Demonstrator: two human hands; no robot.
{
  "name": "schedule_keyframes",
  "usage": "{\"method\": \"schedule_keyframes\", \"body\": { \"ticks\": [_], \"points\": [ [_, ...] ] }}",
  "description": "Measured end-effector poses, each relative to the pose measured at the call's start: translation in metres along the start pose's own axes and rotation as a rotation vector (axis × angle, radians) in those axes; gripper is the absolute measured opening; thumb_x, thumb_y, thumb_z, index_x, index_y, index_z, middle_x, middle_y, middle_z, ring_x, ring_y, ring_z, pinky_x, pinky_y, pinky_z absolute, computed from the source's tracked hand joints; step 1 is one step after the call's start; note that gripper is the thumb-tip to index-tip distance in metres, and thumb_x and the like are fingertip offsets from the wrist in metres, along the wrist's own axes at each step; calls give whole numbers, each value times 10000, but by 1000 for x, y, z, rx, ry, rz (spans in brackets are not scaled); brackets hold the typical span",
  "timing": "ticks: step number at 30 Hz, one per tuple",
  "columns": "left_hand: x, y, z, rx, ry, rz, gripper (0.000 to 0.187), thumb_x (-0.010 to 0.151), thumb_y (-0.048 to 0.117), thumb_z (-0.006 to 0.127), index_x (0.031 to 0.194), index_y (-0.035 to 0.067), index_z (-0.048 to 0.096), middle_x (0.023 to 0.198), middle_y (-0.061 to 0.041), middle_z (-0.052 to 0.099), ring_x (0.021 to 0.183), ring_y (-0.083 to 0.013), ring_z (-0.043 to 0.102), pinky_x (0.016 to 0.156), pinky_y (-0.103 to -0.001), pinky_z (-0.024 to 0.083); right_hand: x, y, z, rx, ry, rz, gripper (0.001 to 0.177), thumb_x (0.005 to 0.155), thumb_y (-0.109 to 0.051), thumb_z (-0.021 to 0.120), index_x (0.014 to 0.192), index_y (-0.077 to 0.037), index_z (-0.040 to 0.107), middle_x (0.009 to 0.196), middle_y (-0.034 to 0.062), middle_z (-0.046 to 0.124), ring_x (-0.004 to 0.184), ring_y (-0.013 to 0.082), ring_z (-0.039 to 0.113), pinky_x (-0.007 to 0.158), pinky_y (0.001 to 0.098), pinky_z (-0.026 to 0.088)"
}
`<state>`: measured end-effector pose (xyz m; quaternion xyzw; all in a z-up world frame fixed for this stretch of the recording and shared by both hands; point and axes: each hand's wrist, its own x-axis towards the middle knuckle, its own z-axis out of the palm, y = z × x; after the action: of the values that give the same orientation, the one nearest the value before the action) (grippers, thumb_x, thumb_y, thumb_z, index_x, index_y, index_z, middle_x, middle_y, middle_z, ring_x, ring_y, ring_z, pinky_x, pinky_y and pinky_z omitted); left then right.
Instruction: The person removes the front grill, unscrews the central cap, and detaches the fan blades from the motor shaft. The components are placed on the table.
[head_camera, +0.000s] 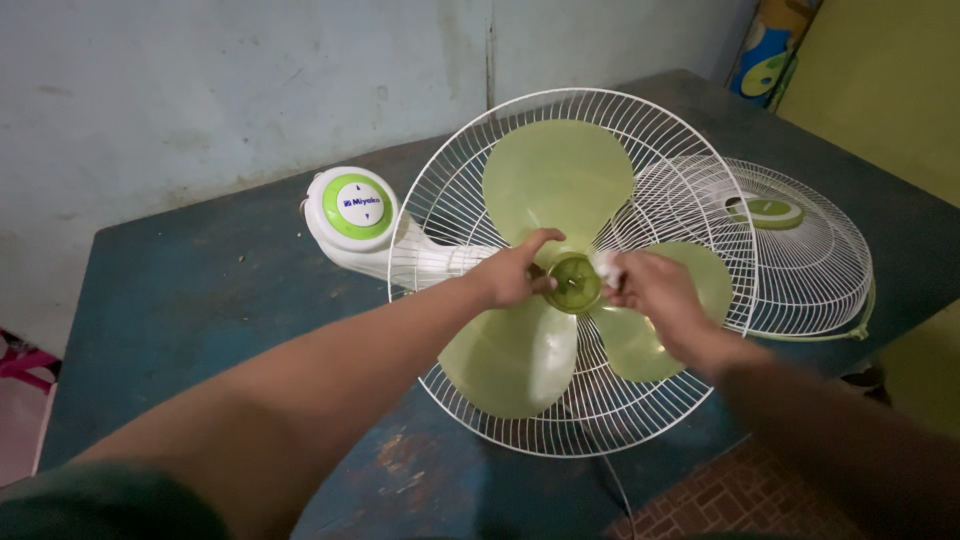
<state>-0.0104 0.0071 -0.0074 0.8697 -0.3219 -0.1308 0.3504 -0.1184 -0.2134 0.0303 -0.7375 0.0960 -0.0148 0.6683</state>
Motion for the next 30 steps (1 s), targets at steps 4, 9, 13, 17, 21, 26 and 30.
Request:
{"method": "schedule_keyframes", "body": {
  "ticks": [4,9,13,17,21,26,30],
  "points": [
    [3,-12,-1,-35,1,55,770,886,347,744,1544,293,349,1250,-210,699,1175,-333,689,991,-421,535,1,-24,-13,535,-121,191,465,1031,-345,444,1260,39,573,1061,169,662,871,188,630,821,320,541],
    [6,-17,-23,96,-73,60,832,860,398,781,1568,249,371,1360,-246,595,1260,-368,599,1032,-437,499,-10,-52,-25,759,-232,203,472,1037,-317,428,1314,54,518,1081,184,658,893,195,636,844,321,557],
    [-7,3,-47,241,-164,-35,679,823,421,756,1443,222,562,1291,-173,673,1197,-322,656,1015,-406,517,-19,-68,-29,747,-231,134,511,1021,-313,416,1353,61,517,1111,203,666,911,200,641,845,327,550],
    [-29,40,-62,289,-60,46,454,848,399,741,1239,169,734,1115,-112,765,1022,-266,736,919,-360,554,-25,-82,-32,759,-244,102,529,1019,-328,417,1360,61,529,1121,203,666,923,207,645,860,330,552],
    [-43,80,-71,-18,65,63,333,874,325,732,1130,114,751,914,-84,791,760,-185,766,727,-327,600,-29,-93,-34,762,-216,83,528,1010,-323,423,1349,63,544,1113,200,667,926,206,642,872,333,553],
    [-48,118,-82,-204,170,200,299,898,301,721,1103,85,749,877,-65,775,736,-125,725,699,-303,597,-35,-100,-39,760,-302,-7,504,1017,-316,447,1333,65,543,1126,189,652,940,216,623,873,334,540],
    [-50,135,-87,-344,154,278,305,932,301,694,1112,58,734,934,-62,769,805,-128,733,757,-293,614,-39,-103,-40,800,-226,16,426,1019,-310,478,1276,21,555,1085,145,634,949,212,610,857,327,525]
  ]
}}
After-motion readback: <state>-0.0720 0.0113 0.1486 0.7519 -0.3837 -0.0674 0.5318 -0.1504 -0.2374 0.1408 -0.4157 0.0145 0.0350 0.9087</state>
